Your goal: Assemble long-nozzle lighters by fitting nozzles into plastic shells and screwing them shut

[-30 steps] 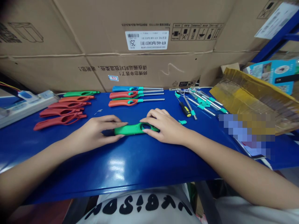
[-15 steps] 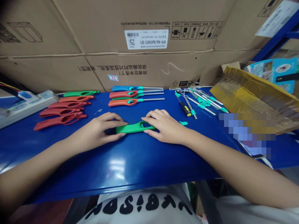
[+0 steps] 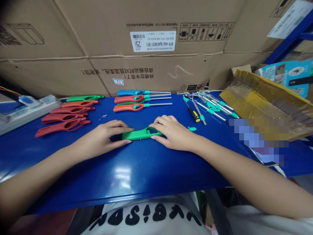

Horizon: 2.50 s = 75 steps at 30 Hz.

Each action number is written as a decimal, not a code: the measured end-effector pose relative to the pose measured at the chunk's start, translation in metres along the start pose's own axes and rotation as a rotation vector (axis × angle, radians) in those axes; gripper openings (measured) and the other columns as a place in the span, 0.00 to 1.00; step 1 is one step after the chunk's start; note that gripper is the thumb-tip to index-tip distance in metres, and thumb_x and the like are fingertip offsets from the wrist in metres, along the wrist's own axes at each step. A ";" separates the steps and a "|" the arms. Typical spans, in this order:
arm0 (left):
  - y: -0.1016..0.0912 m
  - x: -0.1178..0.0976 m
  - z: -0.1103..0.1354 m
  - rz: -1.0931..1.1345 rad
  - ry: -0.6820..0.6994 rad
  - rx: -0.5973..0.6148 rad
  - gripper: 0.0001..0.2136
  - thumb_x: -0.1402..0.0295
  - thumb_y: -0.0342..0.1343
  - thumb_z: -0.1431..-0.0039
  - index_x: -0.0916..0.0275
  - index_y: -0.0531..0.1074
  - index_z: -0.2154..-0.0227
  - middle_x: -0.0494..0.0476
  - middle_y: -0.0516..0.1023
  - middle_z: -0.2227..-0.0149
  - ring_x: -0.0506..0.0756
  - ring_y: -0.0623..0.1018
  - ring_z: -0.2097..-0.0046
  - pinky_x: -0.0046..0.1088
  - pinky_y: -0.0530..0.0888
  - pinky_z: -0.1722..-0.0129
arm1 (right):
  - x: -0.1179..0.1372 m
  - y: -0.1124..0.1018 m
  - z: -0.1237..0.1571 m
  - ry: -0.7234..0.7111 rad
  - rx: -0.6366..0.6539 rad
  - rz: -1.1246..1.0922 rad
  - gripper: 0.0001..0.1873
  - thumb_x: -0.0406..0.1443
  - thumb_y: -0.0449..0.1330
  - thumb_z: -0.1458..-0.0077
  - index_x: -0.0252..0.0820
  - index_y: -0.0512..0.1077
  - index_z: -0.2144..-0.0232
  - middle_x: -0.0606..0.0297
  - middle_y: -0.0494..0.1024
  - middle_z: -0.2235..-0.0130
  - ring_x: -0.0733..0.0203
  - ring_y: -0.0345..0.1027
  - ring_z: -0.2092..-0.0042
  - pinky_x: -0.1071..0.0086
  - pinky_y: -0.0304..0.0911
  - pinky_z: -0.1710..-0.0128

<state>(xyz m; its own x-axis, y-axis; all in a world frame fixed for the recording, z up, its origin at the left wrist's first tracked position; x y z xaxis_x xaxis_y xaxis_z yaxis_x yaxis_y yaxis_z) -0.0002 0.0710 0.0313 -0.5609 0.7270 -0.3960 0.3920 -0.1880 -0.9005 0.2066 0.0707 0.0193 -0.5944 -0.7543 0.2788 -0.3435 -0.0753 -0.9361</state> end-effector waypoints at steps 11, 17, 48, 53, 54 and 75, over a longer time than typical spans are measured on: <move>0.000 -0.004 0.000 -0.007 -0.001 -0.016 0.17 0.59 0.55 0.33 0.59 0.76 0.46 0.61 0.77 0.54 0.58 0.78 0.54 0.38 0.76 0.50 | 0.000 -0.003 0.000 -0.009 0.003 0.012 0.18 0.43 0.55 0.33 0.43 0.70 0.45 0.55 0.75 0.50 0.49 0.66 0.48 0.55 0.59 0.49; 0.001 -0.003 0.000 -0.011 -0.001 -0.020 0.17 0.59 0.56 0.33 0.60 0.76 0.46 0.60 0.77 0.54 0.58 0.78 0.54 0.37 0.76 0.51 | -0.002 -0.001 -0.001 0.020 0.014 -0.014 0.17 0.44 0.57 0.34 0.43 0.71 0.47 0.56 0.75 0.51 0.50 0.65 0.50 0.56 0.58 0.50; 0.016 -0.025 0.004 -0.498 0.089 0.022 0.15 0.66 0.53 0.32 0.68 0.73 0.48 0.65 0.77 0.56 0.62 0.77 0.55 0.40 0.77 0.55 | 0.006 -0.005 0.000 -0.168 -0.036 0.276 0.20 0.43 0.57 0.35 0.36 0.76 0.49 0.54 0.79 0.59 0.52 0.71 0.58 0.57 0.57 0.53; 0.014 -0.022 0.002 -0.438 0.091 -0.053 0.17 0.61 0.46 0.27 0.68 0.73 0.50 0.64 0.77 0.58 0.60 0.77 0.57 0.39 0.77 0.55 | 0.008 -0.006 0.000 -0.207 -0.042 0.303 0.18 0.42 0.52 0.31 0.37 0.77 0.54 0.56 0.80 0.61 0.55 0.72 0.60 0.58 0.55 0.56; 0.014 -0.022 0.002 -0.420 0.087 -0.056 0.17 0.61 0.45 0.27 0.68 0.73 0.51 0.64 0.77 0.59 0.60 0.77 0.57 0.38 0.77 0.55 | 0.009 -0.006 0.001 -0.210 -0.049 0.294 0.18 0.42 0.51 0.30 0.37 0.78 0.56 0.57 0.81 0.62 0.56 0.72 0.61 0.59 0.55 0.56; 0.019 -0.028 0.001 -0.272 0.066 -0.076 0.16 0.60 0.43 0.26 0.65 0.71 0.55 0.59 0.76 0.62 0.57 0.76 0.63 0.33 0.74 0.63 | 0.021 -0.014 0.004 -0.255 -0.203 0.215 0.15 0.42 0.54 0.31 0.37 0.76 0.60 0.61 0.82 0.64 0.59 0.73 0.63 0.62 0.57 0.57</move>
<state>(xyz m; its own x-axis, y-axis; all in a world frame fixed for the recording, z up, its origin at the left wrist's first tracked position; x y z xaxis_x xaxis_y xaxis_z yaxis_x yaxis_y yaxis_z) 0.0219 0.0460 0.0251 -0.6051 0.7859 -0.1269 0.2883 0.0678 -0.9551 0.2021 0.0530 0.0377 -0.4774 -0.8787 -0.0054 -0.3827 0.2134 -0.8989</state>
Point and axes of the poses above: each hand's wrist, its own z-axis away from the middle knuckle, its own y-axis out of the palm, x = y × z, the point moved 6 cm from there along -z, towards the middle knuckle
